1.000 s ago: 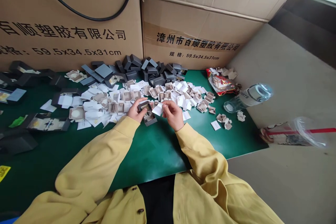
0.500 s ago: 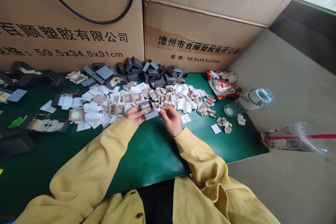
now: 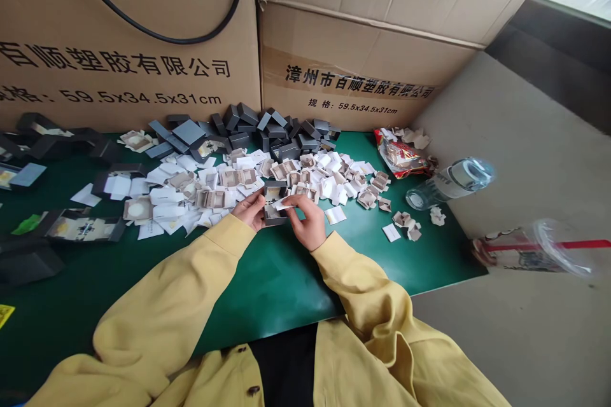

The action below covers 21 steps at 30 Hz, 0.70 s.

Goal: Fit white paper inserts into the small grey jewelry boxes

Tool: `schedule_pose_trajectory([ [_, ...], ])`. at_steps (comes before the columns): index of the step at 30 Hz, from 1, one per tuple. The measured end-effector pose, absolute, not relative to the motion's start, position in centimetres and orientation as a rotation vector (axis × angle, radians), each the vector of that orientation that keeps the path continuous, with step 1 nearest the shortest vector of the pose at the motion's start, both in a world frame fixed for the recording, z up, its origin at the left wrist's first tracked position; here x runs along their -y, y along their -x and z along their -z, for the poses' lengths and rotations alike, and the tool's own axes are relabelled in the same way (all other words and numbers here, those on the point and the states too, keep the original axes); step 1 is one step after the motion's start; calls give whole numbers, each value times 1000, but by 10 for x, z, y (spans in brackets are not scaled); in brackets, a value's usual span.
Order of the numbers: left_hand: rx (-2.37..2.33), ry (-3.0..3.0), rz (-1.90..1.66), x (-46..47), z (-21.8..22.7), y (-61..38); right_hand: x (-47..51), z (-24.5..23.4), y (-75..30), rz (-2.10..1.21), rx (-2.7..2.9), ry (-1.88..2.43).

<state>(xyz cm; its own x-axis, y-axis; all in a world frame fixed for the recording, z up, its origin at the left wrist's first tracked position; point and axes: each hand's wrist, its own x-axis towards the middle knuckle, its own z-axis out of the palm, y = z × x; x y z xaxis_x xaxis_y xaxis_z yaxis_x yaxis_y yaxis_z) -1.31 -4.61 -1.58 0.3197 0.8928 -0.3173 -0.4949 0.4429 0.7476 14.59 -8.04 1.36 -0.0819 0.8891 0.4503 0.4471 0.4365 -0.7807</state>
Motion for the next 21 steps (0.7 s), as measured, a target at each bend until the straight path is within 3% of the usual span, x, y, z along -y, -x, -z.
schedule_pose_trajectory([
  [21,-869,-698,-1046,49,23,6,75,-8,-151,-506,1793,1269],
])
